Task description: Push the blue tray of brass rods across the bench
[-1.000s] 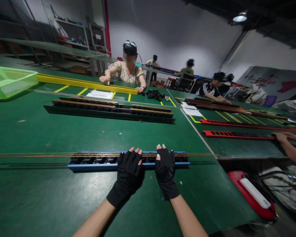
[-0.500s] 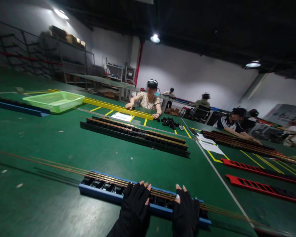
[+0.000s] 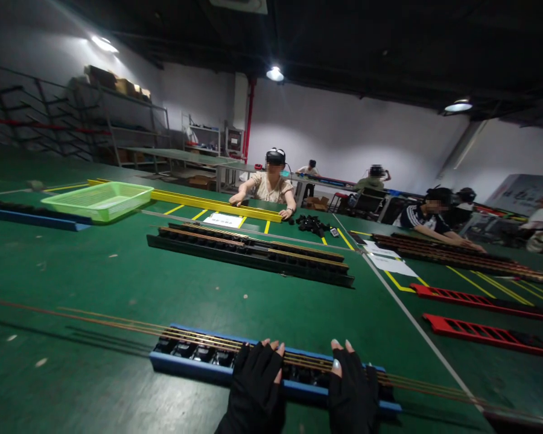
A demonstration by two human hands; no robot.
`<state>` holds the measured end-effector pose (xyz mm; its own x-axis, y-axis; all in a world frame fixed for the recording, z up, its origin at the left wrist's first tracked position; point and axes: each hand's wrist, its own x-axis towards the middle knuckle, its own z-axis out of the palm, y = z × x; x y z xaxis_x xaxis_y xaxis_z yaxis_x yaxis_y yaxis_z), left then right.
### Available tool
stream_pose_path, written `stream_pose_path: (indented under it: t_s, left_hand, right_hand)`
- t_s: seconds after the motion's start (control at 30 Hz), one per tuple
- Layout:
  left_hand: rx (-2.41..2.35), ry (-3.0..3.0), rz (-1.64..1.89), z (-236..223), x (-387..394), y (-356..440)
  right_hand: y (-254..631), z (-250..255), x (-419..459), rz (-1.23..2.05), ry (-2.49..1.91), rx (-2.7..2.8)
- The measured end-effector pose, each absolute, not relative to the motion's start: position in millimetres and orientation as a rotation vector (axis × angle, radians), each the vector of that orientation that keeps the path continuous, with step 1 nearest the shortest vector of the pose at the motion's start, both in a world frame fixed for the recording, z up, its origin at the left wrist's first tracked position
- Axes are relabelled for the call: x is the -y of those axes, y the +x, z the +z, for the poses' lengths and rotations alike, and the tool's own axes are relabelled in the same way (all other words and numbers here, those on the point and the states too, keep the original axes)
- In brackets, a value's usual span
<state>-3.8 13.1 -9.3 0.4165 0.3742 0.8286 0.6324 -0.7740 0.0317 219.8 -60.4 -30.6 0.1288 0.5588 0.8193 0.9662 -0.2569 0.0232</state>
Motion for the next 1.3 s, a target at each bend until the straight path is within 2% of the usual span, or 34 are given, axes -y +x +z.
stream_pose_path:
  t_s: [0.73,0.87,1.3]
  left_hand:
    - [0.944,-2.518,-1.36,-5,3,3]
    - [0.839,-2.536,-1.345,-2,1,3]
    - [0.866,-2.508,-1.363,2,-2,3]
  right_hand:
    - [230,-17,69,-0.824,-2.018,1.193]
    - [234,-10,72,-0.857,-2.163,1.022]
    - [253,-8,82,-0.872,-2.219,0.95]
